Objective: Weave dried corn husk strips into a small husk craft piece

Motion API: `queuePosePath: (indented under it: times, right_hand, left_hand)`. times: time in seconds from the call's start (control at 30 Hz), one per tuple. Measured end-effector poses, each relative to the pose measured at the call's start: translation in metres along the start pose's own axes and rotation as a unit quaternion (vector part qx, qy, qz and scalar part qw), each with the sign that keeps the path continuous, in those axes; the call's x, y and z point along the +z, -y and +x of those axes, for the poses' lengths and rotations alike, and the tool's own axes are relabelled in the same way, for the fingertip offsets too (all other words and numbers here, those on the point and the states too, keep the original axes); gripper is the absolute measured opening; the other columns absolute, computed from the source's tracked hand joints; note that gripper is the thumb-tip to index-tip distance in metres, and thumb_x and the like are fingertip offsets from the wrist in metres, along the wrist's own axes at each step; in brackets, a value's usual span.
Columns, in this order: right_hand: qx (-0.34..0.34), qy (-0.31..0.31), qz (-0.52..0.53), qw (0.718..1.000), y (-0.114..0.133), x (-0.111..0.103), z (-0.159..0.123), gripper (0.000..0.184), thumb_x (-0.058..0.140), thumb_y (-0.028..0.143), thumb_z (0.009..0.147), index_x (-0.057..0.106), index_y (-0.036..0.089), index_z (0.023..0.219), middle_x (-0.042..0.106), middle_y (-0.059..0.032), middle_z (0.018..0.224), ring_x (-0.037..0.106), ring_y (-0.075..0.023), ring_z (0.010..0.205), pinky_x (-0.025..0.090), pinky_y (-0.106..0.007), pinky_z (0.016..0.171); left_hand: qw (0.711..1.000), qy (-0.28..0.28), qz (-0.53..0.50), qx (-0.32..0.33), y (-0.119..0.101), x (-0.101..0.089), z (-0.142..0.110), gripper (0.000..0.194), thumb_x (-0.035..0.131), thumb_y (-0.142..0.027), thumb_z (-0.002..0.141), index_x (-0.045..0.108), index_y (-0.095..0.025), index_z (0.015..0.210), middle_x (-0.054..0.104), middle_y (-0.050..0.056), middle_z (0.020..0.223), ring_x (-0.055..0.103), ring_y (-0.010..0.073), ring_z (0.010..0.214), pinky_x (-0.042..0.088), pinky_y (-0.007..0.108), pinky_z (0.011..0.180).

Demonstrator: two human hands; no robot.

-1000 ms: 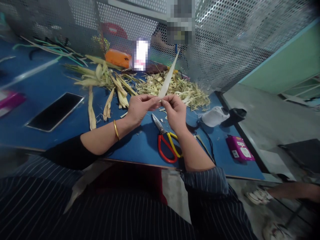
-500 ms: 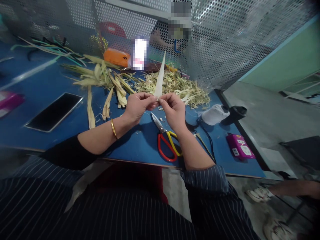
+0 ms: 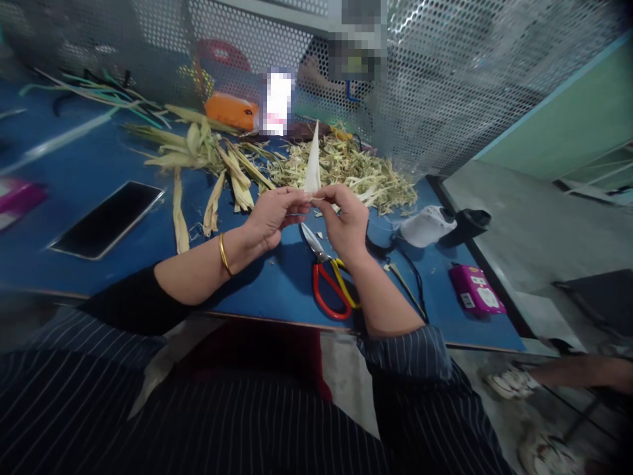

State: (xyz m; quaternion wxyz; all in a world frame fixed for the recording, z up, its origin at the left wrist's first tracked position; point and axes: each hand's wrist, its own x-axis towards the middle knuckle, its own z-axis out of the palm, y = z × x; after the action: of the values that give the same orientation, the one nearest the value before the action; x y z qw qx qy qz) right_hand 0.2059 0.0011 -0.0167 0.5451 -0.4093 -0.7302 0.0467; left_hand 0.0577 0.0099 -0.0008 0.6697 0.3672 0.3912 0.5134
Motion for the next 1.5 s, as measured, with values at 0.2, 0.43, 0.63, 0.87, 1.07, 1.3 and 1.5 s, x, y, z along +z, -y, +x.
queuePosePath:
  times: [0.2,0.43,0.63,0.87,1.07,1.3,1.5]
  right_hand:
    - [0.061,0.007,0.071,0.996,0.002,-0.002,0.002,0.008,0.06,0.017,0.084,0.06,0.02,0.077,0.061,0.0018,0.077,0.056,-0.0121,0.074,0.046,-0.028,0.073]
    - [0.166,0.021,0.153,0.974,-0.002,0.0,0.002,0.008,0.061,0.018,0.083,0.058,0.02,0.075,0.058,0.0039,0.069,0.053,-0.0105,0.064,0.044,-0.028,0.067]
    - [0.183,0.004,0.172,0.968,-0.001,0.002,0.003,0.009,0.063,0.017,0.082,0.058,0.019,0.075,0.058,0.0041,0.067,0.053,-0.0096,0.062,0.044,-0.026,0.064]
    - [0.115,0.006,0.161,0.98,0.002,0.002,0.001,0.004,0.061,0.02,0.086,0.058,0.023,0.087,0.06,0.0037,0.077,0.061,-0.0112,0.071,0.05,-0.028,0.071]
    - [0.034,0.0,0.025,0.999,0.001,0.0,0.0,0.004,0.059,0.019,0.086,0.062,0.023,0.086,0.063,0.0024,0.083,0.058,-0.0118,0.075,0.047,-0.029,0.075]
    - [0.031,0.0,0.016,0.999,0.002,-0.001,0.0,0.009,0.057,0.02,0.088,0.061,0.023,0.08,0.064,0.0011,0.082,0.058,-0.0132,0.078,0.047,-0.029,0.076]
    - [0.077,-0.001,0.045,0.996,0.003,-0.002,0.002,0.006,0.058,0.019,0.085,0.059,0.021,0.08,0.062,0.0007,0.079,0.058,-0.0134,0.076,0.047,-0.03,0.075]
  left_hand:
    - [0.999,-0.001,-0.008,0.048,0.003,0.002,0.002,0.017,0.078,-0.016,0.06,0.065,-0.014,0.071,0.065,-0.002,0.064,0.063,0.0091,0.061,0.053,0.022,0.066]
    - [0.987,0.01,0.074,0.144,0.007,0.002,0.001,0.017,0.08,-0.027,0.065,0.069,-0.014,0.07,0.069,0.001,0.066,0.065,0.0109,0.063,0.053,0.024,0.067]
    - [0.968,0.006,0.122,0.217,0.011,0.001,0.004,0.021,0.082,-0.03,0.064,0.07,-0.013,0.071,0.07,0.002,0.066,0.065,0.0116,0.061,0.052,0.024,0.064]
    - [0.989,-0.023,0.06,0.132,0.006,0.004,0.003,0.014,0.076,-0.024,0.068,0.067,-0.014,0.066,0.067,0.0,0.06,0.059,0.0083,0.051,0.05,0.022,0.056]
    - [0.998,-0.014,0.037,0.051,0.003,0.003,0.0,0.011,0.073,-0.023,0.069,0.065,-0.015,0.066,0.064,-0.001,0.061,0.058,0.0069,0.054,0.049,0.019,0.056]
    - [1.0,0.014,0.022,0.008,0.0,0.0,0.0,0.01,0.074,-0.021,0.066,0.066,-0.016,0.071,0.068,0.001,0.069,0.064,0.0097,0.064,0.051,0.02,0.061]
    - [0.997,0.006,0.034,0.074,0.003,0.003,0.001,0.016,0.078,-0.02,0.063,0.066,-0.015,0.072,0.069,0.0,0.069,0.067,0.0114,0.066,0.054,0.024,0.071]
